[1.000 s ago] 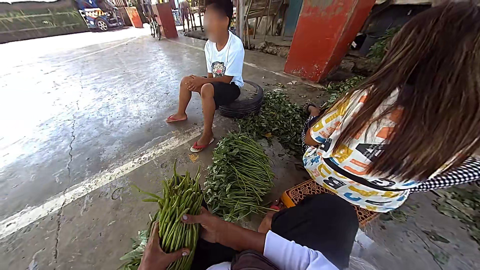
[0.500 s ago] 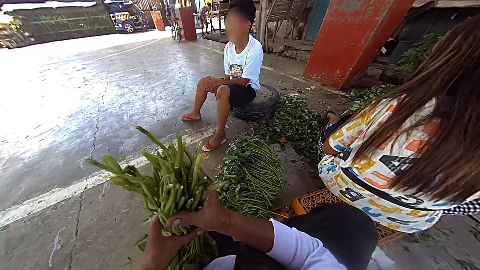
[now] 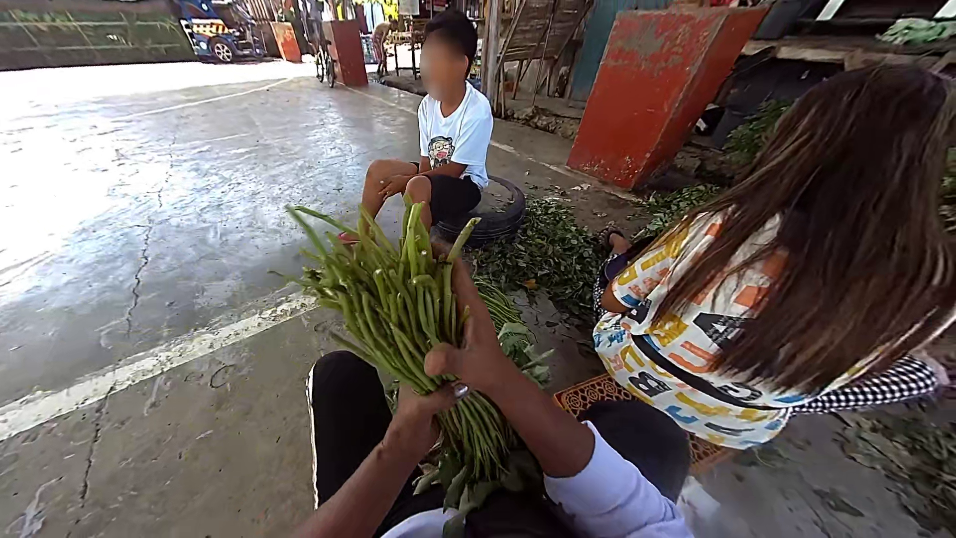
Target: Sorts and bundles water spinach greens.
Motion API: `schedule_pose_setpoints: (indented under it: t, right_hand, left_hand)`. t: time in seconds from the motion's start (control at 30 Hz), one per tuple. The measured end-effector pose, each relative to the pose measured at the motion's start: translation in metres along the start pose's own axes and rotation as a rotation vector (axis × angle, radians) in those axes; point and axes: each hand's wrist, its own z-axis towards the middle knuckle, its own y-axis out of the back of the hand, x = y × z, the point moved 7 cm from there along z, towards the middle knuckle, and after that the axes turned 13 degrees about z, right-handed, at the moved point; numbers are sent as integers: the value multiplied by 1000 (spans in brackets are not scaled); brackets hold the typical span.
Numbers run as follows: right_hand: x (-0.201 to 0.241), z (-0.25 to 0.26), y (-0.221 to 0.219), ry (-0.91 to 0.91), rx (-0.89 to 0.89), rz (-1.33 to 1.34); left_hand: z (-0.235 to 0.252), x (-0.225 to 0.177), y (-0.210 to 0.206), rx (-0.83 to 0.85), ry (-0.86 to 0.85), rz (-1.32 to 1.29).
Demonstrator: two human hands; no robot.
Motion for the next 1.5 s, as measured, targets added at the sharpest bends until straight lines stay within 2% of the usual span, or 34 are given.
schedule_pose_setpoints:
  t: [0.1, 0.23, 0.37, 0.5, 0.6, 0.77, 0.9, 1.0, 1.13, 1.2, 1.27, 1.33, 1.4, 1.5]
  right_hand:
    - [-8, -7, 11, -77, 70, -144]
    - [-7, -11, 32, -59, -53, 19]
    - [-12, -23, 52, -34, -122, 152]
    - [-21, -45, 62, -176, -140, 272]
    - [-26, -53, 61, -311, -100, 392]
    - [-42, -49, 62, -206, -204, 352]
    - [-38, -48, 59, -166, -60, 309]
    - [-31, -57, 61, -255, -5, 366]
    - [-8, -85, 68, -410, -311, 367]
    - [-14, -88, 71, -369, -366, 404]
    - [-17, -89, 72, -381, -353, 413]
    - [-16, -89, 68, -471, -312, 356]
    - [-21, -86, 65, -510, -207, 321]
    - [-23, -84, 62, -462, -45, 264]
  left_hand:
    - [5, 11, -2, -6, 49, 59]
    - [14, -2, -15, 12, -130, 243]
    - [15, -17, -26, 16, -292, 568]
    - [28, -26, -22, 117, -422, 854]
    - [39, -23, -16, 151, -408, 1034]
    - [38, -7, -9, 33, -293, 898]
    - [24, 6, -10, -78, -317, 785]
    - [13, 10, -15, -134, -388, 845]
    - [18, 7, -16, -59, -453, 1079]
    - [22, 6, -16, -42, -524, 1121]
    - [17, 8, -17, -49, -561, 1105]
    - [5, 11, -14, -54, -523, 1099]
    - [-6, 13, -11, -56, -442, 1121]
    - [-16, 11, -18, -23, -447, 1012]
